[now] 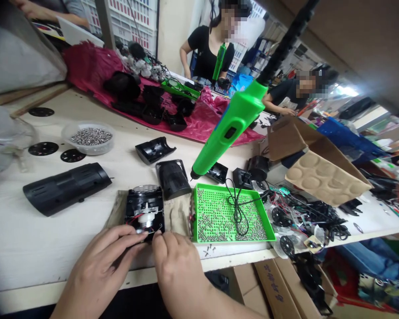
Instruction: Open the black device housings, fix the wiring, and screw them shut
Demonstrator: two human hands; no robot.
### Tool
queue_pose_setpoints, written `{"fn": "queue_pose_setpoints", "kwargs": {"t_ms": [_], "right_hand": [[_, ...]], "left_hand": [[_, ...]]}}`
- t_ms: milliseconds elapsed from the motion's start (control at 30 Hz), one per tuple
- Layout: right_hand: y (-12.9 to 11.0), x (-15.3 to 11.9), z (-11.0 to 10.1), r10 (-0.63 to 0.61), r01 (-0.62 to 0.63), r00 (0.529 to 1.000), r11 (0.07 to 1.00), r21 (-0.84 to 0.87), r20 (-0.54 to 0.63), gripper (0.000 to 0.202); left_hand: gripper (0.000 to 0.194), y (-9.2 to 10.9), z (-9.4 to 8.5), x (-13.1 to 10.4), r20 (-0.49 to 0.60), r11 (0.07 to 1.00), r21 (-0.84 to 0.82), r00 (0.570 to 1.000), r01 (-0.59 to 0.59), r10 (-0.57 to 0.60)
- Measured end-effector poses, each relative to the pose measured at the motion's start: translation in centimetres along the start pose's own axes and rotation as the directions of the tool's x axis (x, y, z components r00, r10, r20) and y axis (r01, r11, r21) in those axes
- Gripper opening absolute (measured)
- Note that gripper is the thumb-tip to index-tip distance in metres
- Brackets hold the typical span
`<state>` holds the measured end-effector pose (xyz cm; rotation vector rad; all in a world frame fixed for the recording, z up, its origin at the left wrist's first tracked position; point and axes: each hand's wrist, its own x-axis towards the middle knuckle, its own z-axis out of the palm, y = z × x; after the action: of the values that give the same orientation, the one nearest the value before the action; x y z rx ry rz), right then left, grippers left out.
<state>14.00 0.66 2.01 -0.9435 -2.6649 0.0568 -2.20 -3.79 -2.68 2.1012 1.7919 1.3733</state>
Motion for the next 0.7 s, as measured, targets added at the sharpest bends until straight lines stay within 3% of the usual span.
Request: {"fn": "queue_pose_setpoints", "kwargs": {"t_ms": [167,267,500,700], "right_hand": [[2.0,1.1,-0.9,0.031,-0.043,0.997,0.983,0.176,0.073,0.017],[3.4,3.3,-1.9,0.050,-0.058,0.997,0.989,0.135,0.065,0.010],[4.3,6.7,-2.0,-0.149,0.162,0.980,0.982,-0.097,0.134,0.013],[5.8,6.4,-1.5,-0.297,0.301,0.951,0.953,-0.026,0.085,0.021]], "left_hand": [[0.030,0.4,-0.1,-0.2,-0.007,0.983,0.162,0.996,-0.082,0.085],[0.034,0.9,-0.1,-0.3,-0.012,0.971,0.228,0.997,-0.074,0.079],[0.026,1.5,0.0,-0.4,-0.052,0.965,0.261,0.997,-0.038,0.053],[0.026,1.3,0.0,-0.2,-0.051,0.969,0.246,0.998,-0.024,0.038]]}}
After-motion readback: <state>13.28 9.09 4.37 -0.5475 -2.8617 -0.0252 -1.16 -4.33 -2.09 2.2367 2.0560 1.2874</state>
